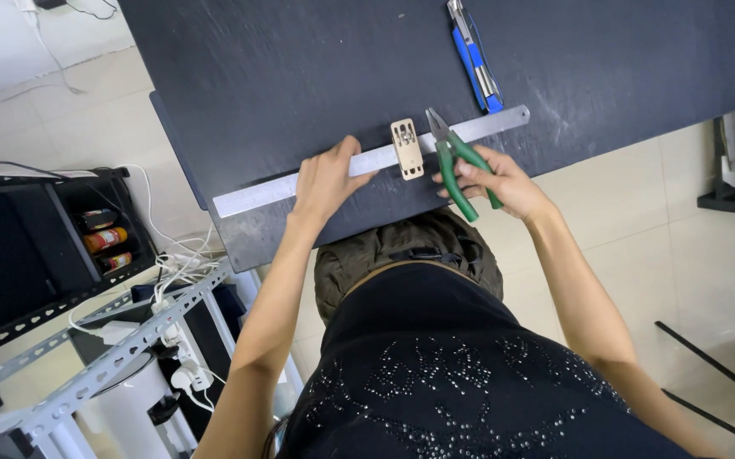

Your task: The person assembles a metal bracket onto a long metal ruler using pliers to tighten a screw. They then use a utility knife to cut a small piece of the ruler and continue adjusting the bracket with pliers.

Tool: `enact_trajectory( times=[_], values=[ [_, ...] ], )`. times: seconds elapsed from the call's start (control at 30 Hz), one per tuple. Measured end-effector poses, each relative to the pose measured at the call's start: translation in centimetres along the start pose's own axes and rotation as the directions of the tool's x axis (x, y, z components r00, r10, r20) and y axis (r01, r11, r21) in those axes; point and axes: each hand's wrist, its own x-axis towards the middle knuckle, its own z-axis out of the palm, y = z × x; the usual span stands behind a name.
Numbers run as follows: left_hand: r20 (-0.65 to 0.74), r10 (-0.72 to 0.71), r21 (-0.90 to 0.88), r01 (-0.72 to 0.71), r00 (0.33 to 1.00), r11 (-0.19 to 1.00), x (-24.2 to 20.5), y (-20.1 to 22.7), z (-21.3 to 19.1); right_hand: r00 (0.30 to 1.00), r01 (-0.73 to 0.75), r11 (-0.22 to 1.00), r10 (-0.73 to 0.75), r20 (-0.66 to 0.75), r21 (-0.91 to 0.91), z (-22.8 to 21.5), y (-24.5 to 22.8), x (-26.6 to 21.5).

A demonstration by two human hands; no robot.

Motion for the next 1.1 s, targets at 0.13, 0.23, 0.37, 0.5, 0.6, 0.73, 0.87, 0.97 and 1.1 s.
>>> enact_trajectory(
  times=[0.13,0.23,0.37,0.5,0.6,0.73,0.87,0.97,1.1],
  values=[
    [0.013,0.042,0.006,-0.042,0.999,0.999,0.4,0.0,0.1,0.999,-0.044,0.997,0.043,-0.022,-0.069,-0.1,2.2,0.9],
    [0.010,0.121,0.045,-0.122,0.993,0.992,0.3,-0.7,0.1,0.993,-0.102,0.989,0.095,-0.070,-0.106,0.0,3.6,1.6],
    [-0.030,0.179,0.100,-0.175,0.983,0.979,0.4,-1.7,0.2,0.989,-0.114,0.963,0.086,-0.121,-0.246,0.4,5.0,1.6],
    [-0.018,0.299,0.137,-0.294,0.954,0.946,0.7,-2.5,0.0,0.985,-0.155,0.956,0.131,-0.110,-0.248,1.7,5.0,0.8],
    [-0.025,0.329,0.136,-0.322,0.944,0.937,0.7,-3.1,0.2,0.985,-0.156,0.957,0.133,-0.109,-0.246,1.8,5.7,1.1],
    [-0.032,0.325,0.106,-0.320,0.945,0.942,0.4,-3.7,0.3,0.944,0.008,0.932,-0.126,-0.305,-0.362,2.6,8.2,1.4],
    [-0.003,0.274,0.057,-0.273,0.962,0.960,-0.7,-3.3,0.1,0.890,0.088,0.669,-0.386,-0.244,-0.738,2.8,9.3,1.2],
    [-0.006,0.241,0.043,-0.241,0.970,0.970,-1.0,-3.2,0.5,0.880,0.092,0.380,-0.463,-0.103,-0.920,3.7,8.1,1.3],
    [0.069,0.149,-0.021,-0.147,0.987,0.989,-1.3,-2.8,0.7,0.843,0.149,0.203,-0.538,0.017,-0.968,3.1,9.5,1.7]
  ],
)
